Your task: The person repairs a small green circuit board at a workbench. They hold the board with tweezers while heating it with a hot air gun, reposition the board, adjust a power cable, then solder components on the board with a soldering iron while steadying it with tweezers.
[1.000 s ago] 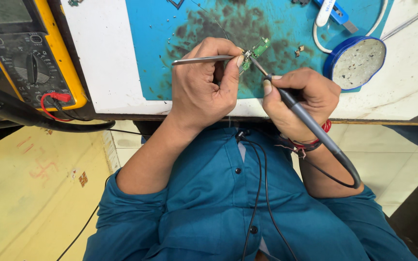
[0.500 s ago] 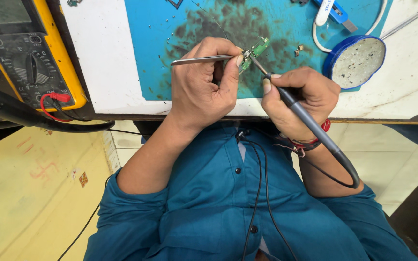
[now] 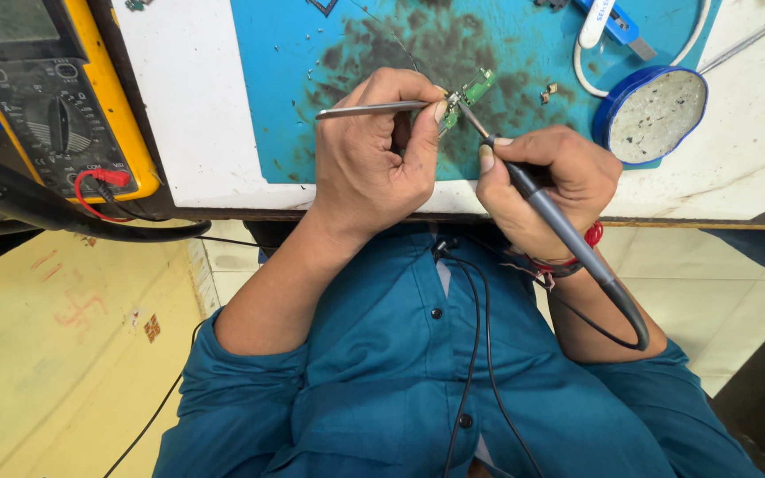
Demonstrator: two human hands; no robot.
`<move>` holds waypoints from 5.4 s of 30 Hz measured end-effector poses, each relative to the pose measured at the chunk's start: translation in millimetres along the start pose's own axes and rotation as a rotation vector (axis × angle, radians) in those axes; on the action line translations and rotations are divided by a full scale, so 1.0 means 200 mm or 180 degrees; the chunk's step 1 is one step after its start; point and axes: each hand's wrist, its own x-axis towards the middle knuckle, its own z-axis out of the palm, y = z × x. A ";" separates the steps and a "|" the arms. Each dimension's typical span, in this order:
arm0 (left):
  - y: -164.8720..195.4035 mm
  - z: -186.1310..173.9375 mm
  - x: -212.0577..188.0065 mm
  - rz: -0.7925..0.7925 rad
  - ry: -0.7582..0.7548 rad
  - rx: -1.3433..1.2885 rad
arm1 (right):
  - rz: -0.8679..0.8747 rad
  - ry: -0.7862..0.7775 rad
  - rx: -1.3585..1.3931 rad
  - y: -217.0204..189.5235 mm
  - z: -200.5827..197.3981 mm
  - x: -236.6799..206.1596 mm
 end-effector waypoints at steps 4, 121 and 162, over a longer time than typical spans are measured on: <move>0.00 0.00 0.00 0.0007 0.0007 0.0064 | -0.0062 0.0008 -0.0016 0.00 0.00 0.00; 0.01 0.01 -0.01 0.0063 0.0022 0.0170 | 0.0659 0.0270 0.0759 -0.01 -0.01 0.03; 0.01 0.00 -0.01 0.0083 -0.0005 0.0178 | -0.0092 0.0026 -0.0246 0.06 -0.06 0.03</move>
